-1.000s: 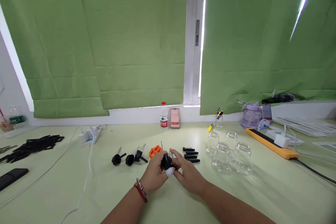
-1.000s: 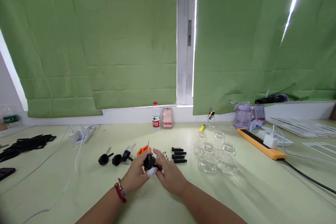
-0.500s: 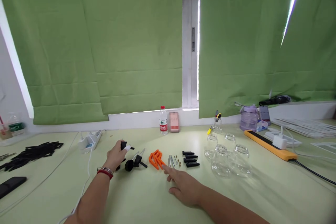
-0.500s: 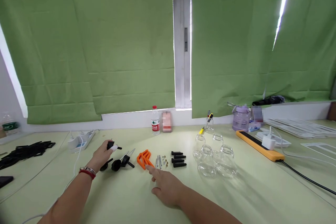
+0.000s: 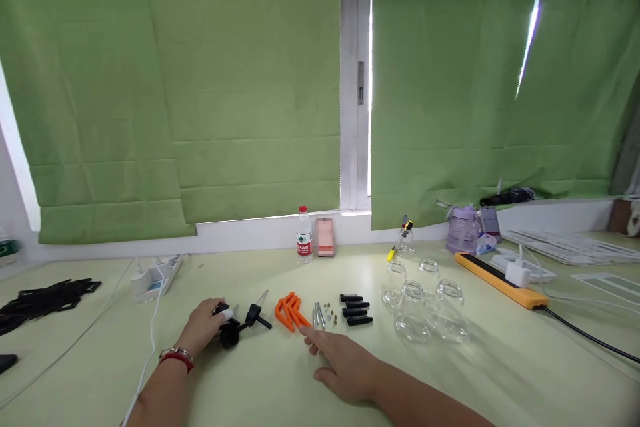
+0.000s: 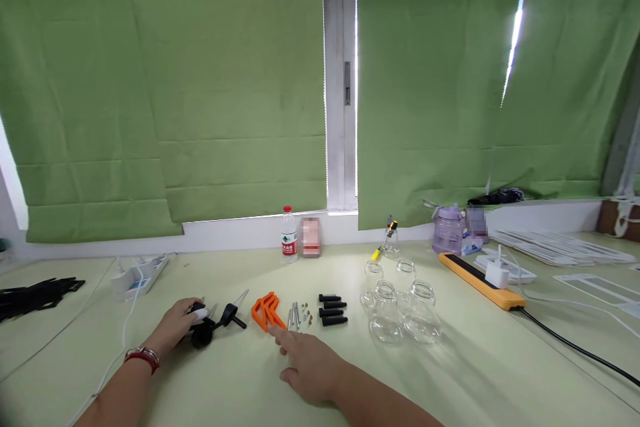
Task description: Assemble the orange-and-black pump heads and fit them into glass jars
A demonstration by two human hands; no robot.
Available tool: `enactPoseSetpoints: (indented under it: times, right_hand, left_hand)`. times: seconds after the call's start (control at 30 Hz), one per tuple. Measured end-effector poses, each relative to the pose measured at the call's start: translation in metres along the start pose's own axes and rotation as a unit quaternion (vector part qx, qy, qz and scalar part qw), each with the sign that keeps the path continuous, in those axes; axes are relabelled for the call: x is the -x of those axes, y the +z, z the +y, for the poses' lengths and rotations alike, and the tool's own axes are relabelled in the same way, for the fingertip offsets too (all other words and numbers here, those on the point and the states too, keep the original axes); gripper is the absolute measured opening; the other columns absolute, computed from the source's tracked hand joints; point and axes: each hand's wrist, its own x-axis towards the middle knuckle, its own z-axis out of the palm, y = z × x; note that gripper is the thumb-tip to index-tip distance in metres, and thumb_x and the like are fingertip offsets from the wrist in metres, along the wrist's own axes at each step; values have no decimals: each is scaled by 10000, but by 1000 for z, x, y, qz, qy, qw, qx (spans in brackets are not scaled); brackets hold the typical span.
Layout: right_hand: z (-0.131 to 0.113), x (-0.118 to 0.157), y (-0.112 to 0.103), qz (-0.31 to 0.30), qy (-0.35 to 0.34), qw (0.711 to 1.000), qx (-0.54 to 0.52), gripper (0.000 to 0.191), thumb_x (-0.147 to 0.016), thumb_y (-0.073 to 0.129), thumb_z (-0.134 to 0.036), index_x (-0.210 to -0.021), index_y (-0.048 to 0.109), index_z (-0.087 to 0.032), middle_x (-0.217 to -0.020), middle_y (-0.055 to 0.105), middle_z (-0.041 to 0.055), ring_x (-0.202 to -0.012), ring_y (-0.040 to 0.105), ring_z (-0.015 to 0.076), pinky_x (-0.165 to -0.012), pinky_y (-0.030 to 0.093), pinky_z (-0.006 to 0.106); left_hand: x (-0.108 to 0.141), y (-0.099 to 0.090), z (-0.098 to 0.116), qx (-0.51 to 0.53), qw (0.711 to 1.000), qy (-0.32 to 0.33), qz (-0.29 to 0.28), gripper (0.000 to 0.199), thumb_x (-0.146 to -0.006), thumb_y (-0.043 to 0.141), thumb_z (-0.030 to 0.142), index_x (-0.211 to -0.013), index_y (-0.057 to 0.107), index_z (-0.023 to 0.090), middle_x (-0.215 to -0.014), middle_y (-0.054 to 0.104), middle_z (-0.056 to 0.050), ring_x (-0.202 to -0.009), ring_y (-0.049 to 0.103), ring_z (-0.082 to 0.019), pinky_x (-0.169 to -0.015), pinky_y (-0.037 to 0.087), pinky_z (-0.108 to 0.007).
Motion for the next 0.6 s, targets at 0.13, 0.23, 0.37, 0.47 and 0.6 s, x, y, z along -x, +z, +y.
enactPoseSetpoints:
  times: [0.13,0.23,0.37,0.47,0.6]
  right_hand:
    - [1,-2,0,-2,-7,1000,8,707,-782,541,-274,-1414,226,-295,-1227,542,44,-1119,490,217,-975,353,341]
    - [0,-3,0,-7,-8,1000,25,673,-795,529,-287,-1408,251,-281,-1260,519,56,-1142,473,228,-990,344,349]
    - [-2,-2,-1,-17,-10,999,49,625,-823,495,-310,-1404,269,-270,-1332,463,69,-1208,421,251,-1020,321,373]
    - [-2,-2,-1,-12,-29,997,68,599,-830,483,-312,-1395,296,-249,-1377,424,73,-1235,397,256,-1038,310,383]
    - [-1,-3,-4,-3,-66,993,98,596,-827,491,-298,-1390,312,-219,-1410,387,76,-1263,366,240,-1067,279,379]
  left_hand:
    - [-1,4,-8,-1,999,21,-29,407,-761,391,475,-886,651,188,-1071,647,-84,-1044,559,-269,-914,398,-338]
    - [-1,7,-10,-10,999,32,-29,412,-767,405,470,-954,643,190,-1124,629,-84,-1061,553,-264,-927,388,-333]
    - [0,9,-7,-24,998,46,-34,393,-771,411,422,-994,630,185,-1150,619,-90,-1065,553,-257,-933,386,-333]
    - [1,11,-4,-45,997,49,-32,397,-777,402,388,-1038,613,175,-1167,615,-98,-1057,563,-257,-925,398,-335]
    - [2,9,0,-91,995,51,-3,422,-760,423,336,-1113,582,169,-1248,571,-103,-1113,538,-263,-959,386,-347]
